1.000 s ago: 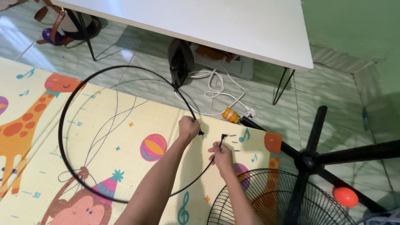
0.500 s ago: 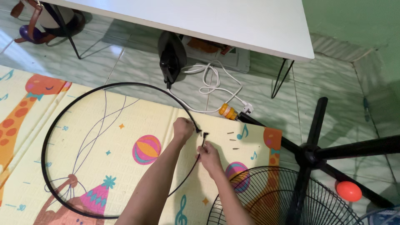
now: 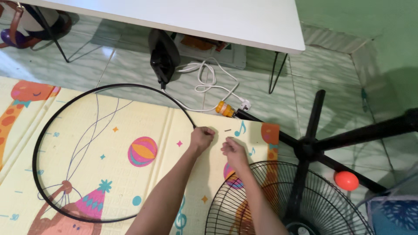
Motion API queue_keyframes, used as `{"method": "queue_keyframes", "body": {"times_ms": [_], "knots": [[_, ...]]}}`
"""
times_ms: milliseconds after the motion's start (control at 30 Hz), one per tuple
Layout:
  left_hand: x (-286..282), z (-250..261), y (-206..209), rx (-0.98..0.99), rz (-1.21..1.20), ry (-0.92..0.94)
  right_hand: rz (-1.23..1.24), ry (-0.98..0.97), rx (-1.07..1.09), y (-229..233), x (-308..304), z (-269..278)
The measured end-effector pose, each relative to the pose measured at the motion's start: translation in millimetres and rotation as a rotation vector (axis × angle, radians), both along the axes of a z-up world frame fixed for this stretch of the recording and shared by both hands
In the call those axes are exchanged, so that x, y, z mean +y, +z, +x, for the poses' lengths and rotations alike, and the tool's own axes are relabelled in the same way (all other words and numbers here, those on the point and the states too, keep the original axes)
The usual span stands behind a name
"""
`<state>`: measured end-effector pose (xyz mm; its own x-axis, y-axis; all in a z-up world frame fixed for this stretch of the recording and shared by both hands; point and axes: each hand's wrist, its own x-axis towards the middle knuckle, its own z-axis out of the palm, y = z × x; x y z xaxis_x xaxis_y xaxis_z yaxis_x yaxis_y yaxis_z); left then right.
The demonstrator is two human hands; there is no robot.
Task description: The person removes the front protective cage from a black standing fan. They unscrew the fastening nut, detach the cage, and place it on the floor.
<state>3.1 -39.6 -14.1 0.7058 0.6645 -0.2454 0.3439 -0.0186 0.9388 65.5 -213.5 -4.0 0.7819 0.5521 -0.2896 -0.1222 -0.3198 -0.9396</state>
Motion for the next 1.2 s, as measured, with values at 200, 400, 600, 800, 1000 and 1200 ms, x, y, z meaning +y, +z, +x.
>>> {"method": "queue_keyframes", "body": {"times_ms": [200,400,600,800,1000,1200], "knots": [[-45,-4,8,0.029,0.232,-0.093,0.233,0.068,-0.105,14,-86,47],[-65,-8,37,0.184,0.334,-0.097,-0.171,0.069,-0.620,70,-186,104],[-95,-27,30,0.307,0.299,-0.263,-0.545,0.086,-0.643,116,-255,123],[-113,-29,-13,0.557,0.156,-0.346,-0.834,0.110,-0.655,106,-332,152],[-126,-41,-20,0.507,-0.031,-0.270,-0.955,-0.066,-0.260,110,-379,158],[-146,-53,43,0.394,-0.350,-0.302,-0.892,-0.216,-0.134,140,-370,127]]}}
